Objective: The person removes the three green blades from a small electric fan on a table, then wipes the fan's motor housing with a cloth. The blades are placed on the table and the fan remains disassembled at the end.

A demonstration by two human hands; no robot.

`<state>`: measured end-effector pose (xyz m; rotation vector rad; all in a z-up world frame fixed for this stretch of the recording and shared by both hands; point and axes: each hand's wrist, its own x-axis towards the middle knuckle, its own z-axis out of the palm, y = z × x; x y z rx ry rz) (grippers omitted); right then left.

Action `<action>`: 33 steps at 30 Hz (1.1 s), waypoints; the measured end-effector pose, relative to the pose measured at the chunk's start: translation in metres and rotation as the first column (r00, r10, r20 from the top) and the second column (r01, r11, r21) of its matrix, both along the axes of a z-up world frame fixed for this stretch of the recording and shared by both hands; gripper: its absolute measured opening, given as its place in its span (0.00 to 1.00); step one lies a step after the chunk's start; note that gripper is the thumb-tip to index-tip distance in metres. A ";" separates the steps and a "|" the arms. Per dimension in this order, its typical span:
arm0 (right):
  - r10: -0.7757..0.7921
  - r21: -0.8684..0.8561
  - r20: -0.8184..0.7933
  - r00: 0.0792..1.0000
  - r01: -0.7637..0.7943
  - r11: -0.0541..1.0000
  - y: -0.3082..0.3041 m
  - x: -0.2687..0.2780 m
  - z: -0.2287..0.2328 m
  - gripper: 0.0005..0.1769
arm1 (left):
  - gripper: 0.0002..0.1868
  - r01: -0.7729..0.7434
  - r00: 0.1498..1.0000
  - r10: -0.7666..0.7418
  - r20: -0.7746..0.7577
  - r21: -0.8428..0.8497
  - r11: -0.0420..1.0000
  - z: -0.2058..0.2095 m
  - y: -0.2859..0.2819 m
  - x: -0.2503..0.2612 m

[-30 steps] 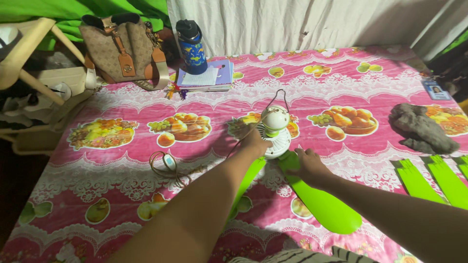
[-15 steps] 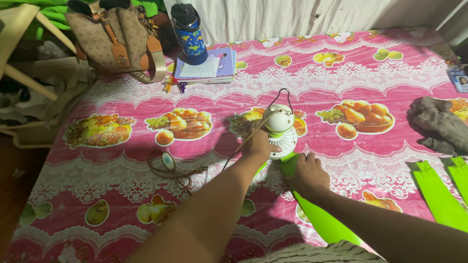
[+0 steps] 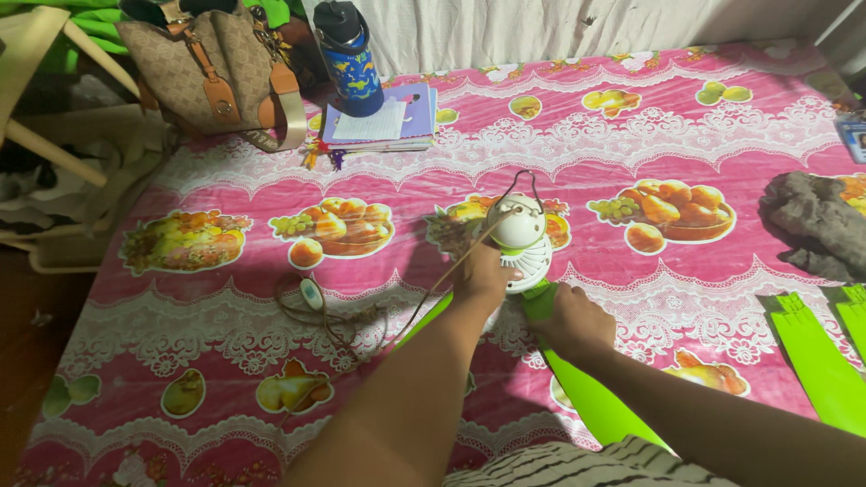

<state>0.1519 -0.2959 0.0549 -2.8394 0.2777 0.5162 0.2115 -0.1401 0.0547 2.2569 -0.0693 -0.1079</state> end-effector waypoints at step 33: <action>0.013 0.051 -0.008 1.000 -0.012 0.999 -0.011 0.000 0.008 0.40 | 0.40 -0.042 0.995 0.042 -0.089 -0.008 0.999 -0.013 -0.006 0.023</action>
